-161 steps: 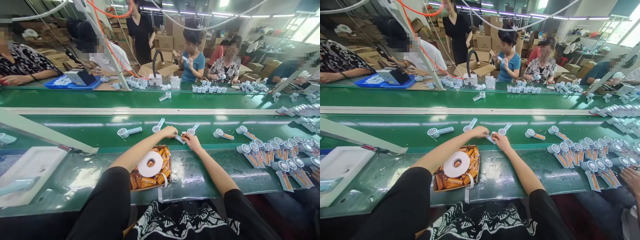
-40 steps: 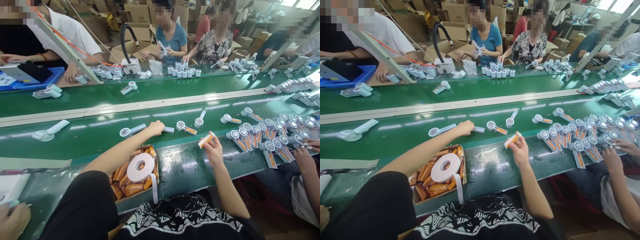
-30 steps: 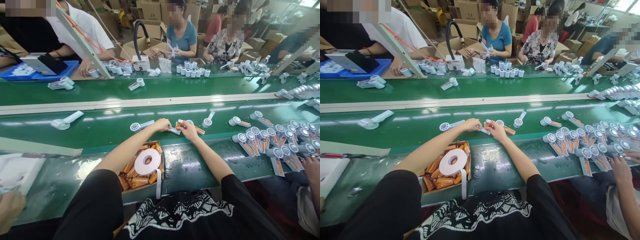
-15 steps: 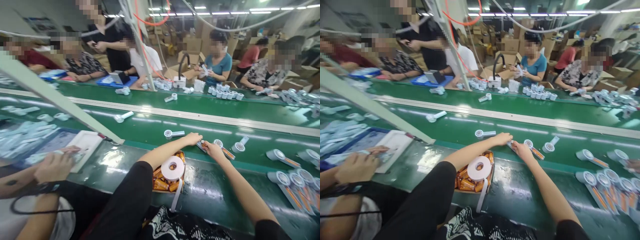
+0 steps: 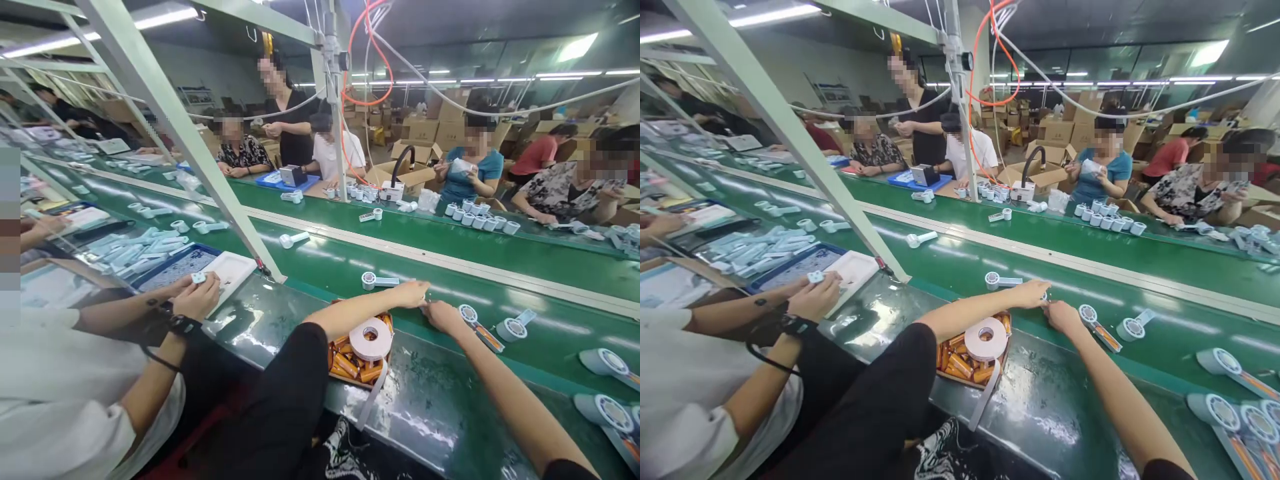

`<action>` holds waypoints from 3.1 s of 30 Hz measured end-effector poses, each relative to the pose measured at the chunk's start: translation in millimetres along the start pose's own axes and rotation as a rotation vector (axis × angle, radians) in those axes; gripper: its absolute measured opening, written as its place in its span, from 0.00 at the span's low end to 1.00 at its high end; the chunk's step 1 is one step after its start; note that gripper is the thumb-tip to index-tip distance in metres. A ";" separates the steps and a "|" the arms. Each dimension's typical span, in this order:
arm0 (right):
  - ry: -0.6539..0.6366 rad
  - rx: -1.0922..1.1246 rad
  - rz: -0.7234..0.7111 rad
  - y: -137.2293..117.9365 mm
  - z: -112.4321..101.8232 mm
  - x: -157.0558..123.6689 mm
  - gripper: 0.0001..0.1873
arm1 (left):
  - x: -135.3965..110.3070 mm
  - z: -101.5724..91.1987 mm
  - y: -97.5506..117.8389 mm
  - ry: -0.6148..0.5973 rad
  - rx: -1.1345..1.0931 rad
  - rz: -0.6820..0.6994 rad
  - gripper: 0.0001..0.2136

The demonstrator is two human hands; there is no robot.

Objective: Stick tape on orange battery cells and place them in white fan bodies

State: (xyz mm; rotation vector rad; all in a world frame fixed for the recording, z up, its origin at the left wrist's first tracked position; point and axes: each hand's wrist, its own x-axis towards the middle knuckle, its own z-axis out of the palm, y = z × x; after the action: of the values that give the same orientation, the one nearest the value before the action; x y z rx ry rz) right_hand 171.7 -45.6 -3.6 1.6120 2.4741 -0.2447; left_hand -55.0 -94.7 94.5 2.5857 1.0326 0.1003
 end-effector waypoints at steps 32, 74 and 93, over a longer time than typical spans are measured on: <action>-0.013 0.813 -0.549 -125.1 -25.4 -89.1 0.14 | -219.7 90.9 11.7 0.914 0.116 -0.495 0.27; 0.634 2.253 -0.018 -162.0 -35.3 -95.8 0.36 | -134.9 84.3 51.5 0.917 0.493 -0.296 0.18; 1.504 1.874 0.591 62.3 96.3 -278.3 0.28 | 26.1 119.4 92.2 -0.111 0.280 0.323 0.25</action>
State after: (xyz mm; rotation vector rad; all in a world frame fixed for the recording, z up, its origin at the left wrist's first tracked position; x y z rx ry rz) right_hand 344.9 -290.0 -33.6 4.1806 1.2521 -2.5528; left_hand 47.4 -174.3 13.3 2.9554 0.6194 -0.1146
